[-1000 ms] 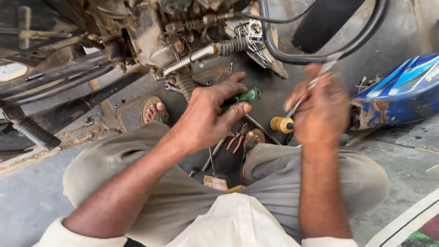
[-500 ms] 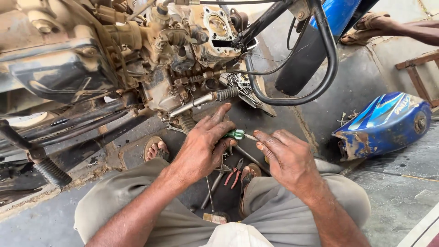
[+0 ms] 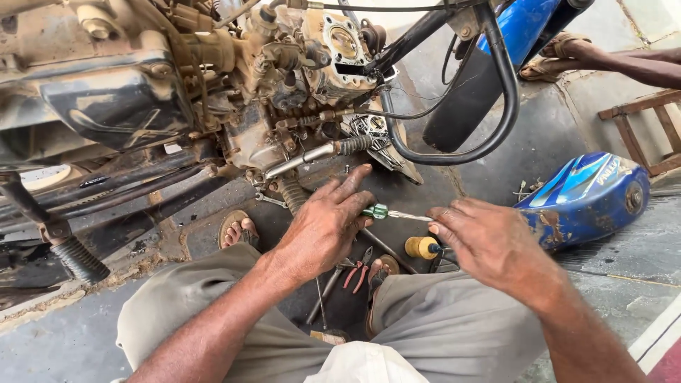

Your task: Repairing the top end of a motorcycle engine, including cylinder head and intake components.

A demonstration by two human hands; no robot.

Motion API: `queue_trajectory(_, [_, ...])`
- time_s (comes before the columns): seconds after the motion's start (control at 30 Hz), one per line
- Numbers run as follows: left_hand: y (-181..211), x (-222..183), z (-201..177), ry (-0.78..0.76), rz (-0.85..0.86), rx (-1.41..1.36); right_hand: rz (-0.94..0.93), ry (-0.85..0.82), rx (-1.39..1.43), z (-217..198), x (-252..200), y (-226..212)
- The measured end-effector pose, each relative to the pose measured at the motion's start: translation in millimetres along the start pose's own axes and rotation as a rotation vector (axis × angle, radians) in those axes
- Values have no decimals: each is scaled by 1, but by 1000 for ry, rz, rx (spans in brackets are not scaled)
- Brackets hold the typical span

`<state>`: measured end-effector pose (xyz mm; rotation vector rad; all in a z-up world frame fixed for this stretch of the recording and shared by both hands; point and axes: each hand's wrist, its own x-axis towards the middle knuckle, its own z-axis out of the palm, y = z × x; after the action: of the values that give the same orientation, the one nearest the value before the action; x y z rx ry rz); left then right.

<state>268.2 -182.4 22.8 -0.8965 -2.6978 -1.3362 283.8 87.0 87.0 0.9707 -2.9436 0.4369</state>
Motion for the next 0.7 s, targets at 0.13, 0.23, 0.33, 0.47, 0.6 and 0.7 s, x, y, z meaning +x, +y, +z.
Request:
queue_trajectory(0.13, [-7,-2,4,81,106,29,-46,102,36,-5,4,-13])
queue_trajectory(0.23, [-4,-1,-1,56,109,-36,-123,126,-69,-8,5,-17])
queue_trajectory(0.33, [0,0,-3,-29,70,-186,-207,141,-173,-11,8,-21])
queue_trajectory(0.47, [0,0,5,-33,69,-218,-262,156,-146,-11,8,-22])
queue_trajectory(0.6, [2,-2,16,5,127,-175,-313,110,-154,-7,7,-15])
queue_trajectory(0.7, [-8,-3,34,-47,-36,-263,-290,35,-262,1,8,-2])
